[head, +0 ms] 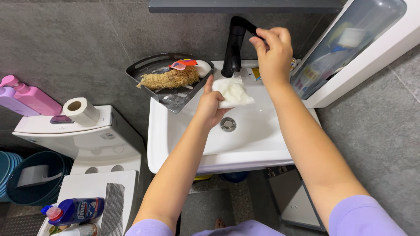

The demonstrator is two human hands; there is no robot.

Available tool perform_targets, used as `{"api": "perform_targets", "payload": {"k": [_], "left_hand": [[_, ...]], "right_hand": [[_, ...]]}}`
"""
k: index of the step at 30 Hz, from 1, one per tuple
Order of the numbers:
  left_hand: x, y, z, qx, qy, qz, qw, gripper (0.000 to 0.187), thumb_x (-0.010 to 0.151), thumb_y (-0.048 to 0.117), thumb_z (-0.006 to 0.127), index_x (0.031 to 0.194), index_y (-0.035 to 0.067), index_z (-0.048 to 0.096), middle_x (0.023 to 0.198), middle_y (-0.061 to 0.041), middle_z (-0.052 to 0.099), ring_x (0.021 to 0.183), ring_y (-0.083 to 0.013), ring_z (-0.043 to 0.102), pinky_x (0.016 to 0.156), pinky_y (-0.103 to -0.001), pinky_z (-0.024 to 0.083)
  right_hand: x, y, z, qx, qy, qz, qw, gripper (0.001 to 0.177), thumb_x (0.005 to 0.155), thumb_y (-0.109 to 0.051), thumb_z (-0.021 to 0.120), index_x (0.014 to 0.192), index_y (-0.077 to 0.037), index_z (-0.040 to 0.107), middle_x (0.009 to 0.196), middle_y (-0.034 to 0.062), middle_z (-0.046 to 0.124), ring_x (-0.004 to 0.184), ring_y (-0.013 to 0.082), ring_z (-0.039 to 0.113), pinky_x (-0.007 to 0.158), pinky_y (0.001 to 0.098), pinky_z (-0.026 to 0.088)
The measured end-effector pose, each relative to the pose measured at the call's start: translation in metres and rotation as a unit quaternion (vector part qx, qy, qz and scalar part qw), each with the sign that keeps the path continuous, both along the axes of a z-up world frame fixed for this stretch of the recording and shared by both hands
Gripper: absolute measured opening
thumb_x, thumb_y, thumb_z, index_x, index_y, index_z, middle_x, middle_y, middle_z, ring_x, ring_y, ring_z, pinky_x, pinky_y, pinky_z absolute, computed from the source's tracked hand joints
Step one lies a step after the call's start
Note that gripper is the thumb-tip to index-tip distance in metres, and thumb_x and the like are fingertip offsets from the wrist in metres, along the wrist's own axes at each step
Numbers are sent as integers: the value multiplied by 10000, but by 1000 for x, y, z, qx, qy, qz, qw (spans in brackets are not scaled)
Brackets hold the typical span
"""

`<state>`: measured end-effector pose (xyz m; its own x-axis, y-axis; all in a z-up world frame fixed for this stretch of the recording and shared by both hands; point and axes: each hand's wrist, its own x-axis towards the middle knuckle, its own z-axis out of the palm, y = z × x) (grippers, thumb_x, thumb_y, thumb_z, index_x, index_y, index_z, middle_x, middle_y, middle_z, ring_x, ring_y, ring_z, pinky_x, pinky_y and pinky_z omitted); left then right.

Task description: The person removes several cleaning products and a scrubber from the cabinet under the sink and places them on the toilet lid. They then tear off a paper towel, wet it, and wipe the interior surfaces and door edges of the cabinet.

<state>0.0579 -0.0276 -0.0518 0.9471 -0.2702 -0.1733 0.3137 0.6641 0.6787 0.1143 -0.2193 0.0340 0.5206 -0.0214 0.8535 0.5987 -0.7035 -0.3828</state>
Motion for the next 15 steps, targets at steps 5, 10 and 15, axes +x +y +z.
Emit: {"api": "perform_targets", "payload": {"k": [5,10,15], "left_hand": [[-8,1,-13,92,31,-40,994,1031,824,-107,394,1705,342,102,1527,-218,504,1179,-397,679,982,-579,572],[-4,6,-32,598,-432,18,675,872,822,-170,483,1585,252,494,1233,-247,723,1121,-395,708,943,-471,564],[8,13,-30,663,-354,-115,649,627,849,-135,512,1264,240,795,1113,-202,768,897,-327,774,805,-438,596]], "right_hand": [[-13,-2,-24,-7,37,19,999,456,1123,-144,782,1542,-120,602,1398,117,564,978,165,654,835,283,601],[-36,-1,-73,44,57,29,997,615,1078,-78,714,1619,-79,422,1513,143,468,1228,232,599,871,283,606],[-53,-10,-121,10,199,54,978,483,1032,-72,714,1492,-86,568,1500,143,509,1038,217,707,844,305,619]]}}
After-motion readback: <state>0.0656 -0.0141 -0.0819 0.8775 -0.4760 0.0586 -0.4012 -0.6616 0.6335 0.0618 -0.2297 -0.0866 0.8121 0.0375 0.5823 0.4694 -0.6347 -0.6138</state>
